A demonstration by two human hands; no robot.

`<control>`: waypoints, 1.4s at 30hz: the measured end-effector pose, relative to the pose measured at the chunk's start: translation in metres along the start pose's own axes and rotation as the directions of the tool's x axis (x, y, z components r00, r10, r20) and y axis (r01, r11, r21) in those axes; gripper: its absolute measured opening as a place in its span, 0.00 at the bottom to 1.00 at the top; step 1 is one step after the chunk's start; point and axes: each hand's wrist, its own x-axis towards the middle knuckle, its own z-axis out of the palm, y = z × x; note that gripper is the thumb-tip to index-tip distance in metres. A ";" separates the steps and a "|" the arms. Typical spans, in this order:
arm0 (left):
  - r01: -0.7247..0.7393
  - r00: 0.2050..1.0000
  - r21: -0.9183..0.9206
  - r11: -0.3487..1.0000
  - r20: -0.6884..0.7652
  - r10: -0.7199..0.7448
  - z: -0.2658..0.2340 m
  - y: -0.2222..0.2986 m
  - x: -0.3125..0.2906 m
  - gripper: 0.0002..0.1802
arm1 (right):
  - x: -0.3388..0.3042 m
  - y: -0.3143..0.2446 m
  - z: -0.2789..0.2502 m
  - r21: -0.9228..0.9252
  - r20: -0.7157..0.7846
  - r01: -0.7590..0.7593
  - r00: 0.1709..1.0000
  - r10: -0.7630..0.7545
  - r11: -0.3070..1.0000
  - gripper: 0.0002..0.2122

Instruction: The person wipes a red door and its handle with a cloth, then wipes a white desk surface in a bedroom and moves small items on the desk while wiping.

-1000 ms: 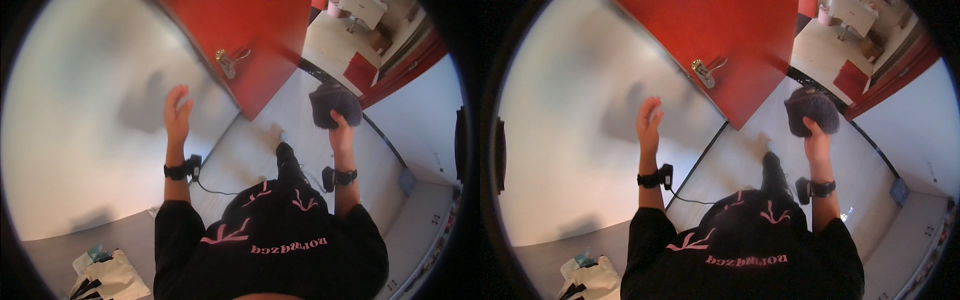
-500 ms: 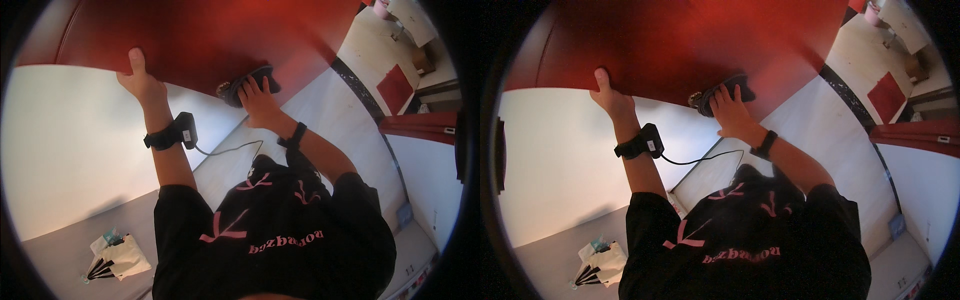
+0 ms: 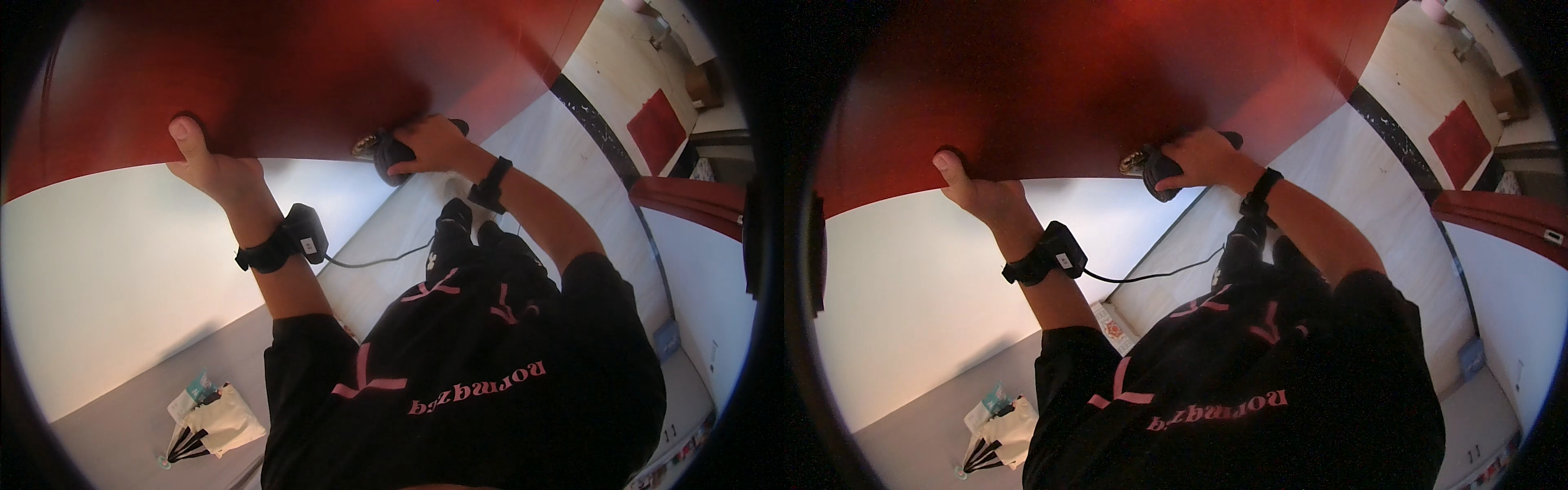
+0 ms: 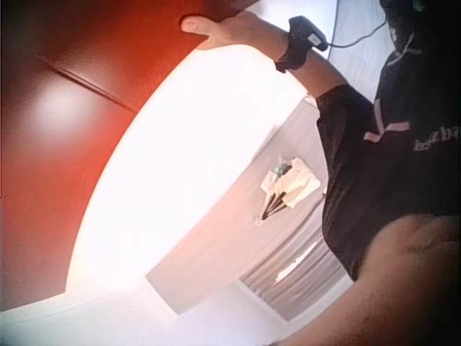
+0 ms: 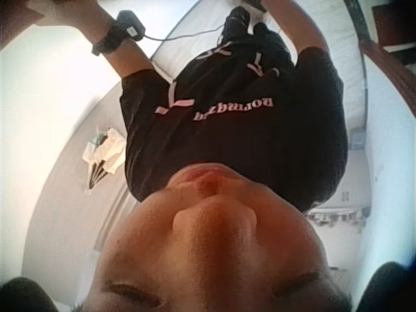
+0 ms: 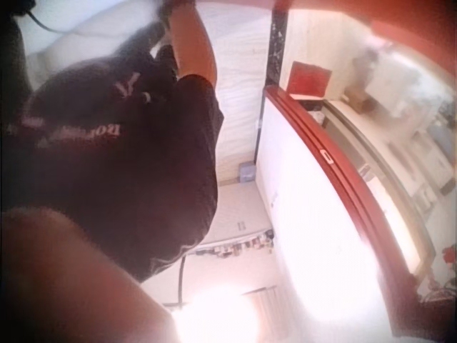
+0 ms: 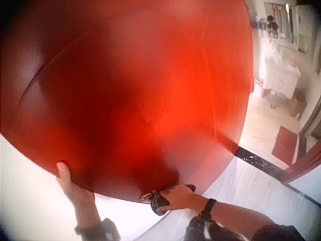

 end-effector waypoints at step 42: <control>-0.018 0.999 -0.221 0.975 -0.053 0.007 0.004 -0.008 -0.011 0.26 | -0.263 0.057 -0.304 0.466 -0.845 -0.006 0.292 0.448 0.885 0.16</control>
